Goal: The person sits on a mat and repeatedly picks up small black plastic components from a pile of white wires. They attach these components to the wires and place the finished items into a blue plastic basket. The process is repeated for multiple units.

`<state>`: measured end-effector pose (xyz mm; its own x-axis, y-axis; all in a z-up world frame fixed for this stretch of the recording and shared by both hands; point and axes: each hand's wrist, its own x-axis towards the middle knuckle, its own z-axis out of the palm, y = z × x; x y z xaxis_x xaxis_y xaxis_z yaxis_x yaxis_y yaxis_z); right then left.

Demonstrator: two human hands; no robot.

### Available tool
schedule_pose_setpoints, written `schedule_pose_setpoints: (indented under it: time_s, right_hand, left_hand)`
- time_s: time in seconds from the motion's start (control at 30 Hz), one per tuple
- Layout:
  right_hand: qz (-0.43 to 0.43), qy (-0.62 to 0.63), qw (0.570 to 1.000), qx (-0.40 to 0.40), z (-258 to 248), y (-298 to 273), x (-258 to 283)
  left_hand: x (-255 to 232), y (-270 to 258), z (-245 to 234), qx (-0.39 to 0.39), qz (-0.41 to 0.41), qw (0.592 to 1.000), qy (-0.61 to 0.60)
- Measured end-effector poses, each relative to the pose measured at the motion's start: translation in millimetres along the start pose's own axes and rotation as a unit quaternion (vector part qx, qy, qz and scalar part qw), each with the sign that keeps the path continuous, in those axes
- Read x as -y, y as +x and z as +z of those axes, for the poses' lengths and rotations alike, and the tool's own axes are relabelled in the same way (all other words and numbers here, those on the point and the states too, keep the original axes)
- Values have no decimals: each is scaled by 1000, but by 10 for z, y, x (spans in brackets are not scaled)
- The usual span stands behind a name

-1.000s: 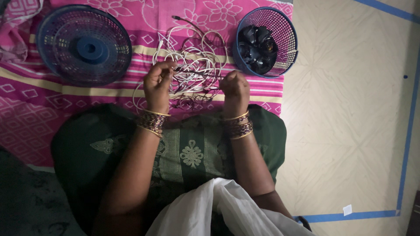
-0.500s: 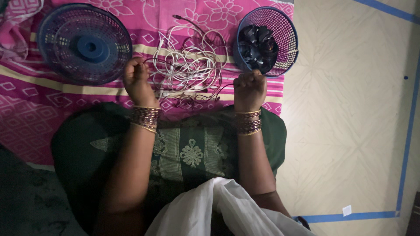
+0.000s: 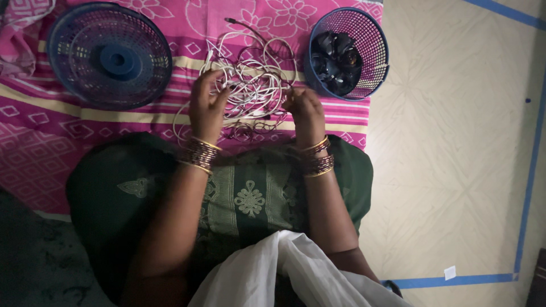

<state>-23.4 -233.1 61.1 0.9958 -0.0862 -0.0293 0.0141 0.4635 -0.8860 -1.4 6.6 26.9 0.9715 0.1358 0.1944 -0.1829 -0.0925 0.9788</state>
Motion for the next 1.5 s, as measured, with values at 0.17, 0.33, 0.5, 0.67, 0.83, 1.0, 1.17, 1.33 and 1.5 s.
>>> schedule_pose_setpoints:
  time_s: [0.17,0.33,0.5,0.67,0.83,1.0,1.17,1.33,1.5]
  right_hand:
    - [16,-99,994,39,125,-52,14]
    - [-5,-191,977,95,118,-83,-127]
    - [19,-244,962,124,125,-75,-261]
    - [0,-258,959,114,110,-44,-356]
    - [-30,-298,952,66,105,-51,-432]
    - [-128,-351,928,3,66,-68,-473]
    - [-148,-198,964,-95,-287,157,-605]
    - [-206,-148,950,-182,-846,348,-409]
    - [-189,-144,961,-141,-1023,469,-101]
  left_hand:
    - [-72,-73,73,-10,147,954,261]
    - [-391,-63,82,61,148,962,220]
    - [-518,-155,151,147,224,934,237]
    - [-397,-211,167,147,229,927,258]
    - [-322,-305,161,125,165,952,226]
    - [-242,-265,98,106,160,953,235]
    - [-210,-159,-103,93,180,943,266]
    - [-361,-50,-497,113,132,959,222]
    - [-416,71,-864,95,111,927,347]
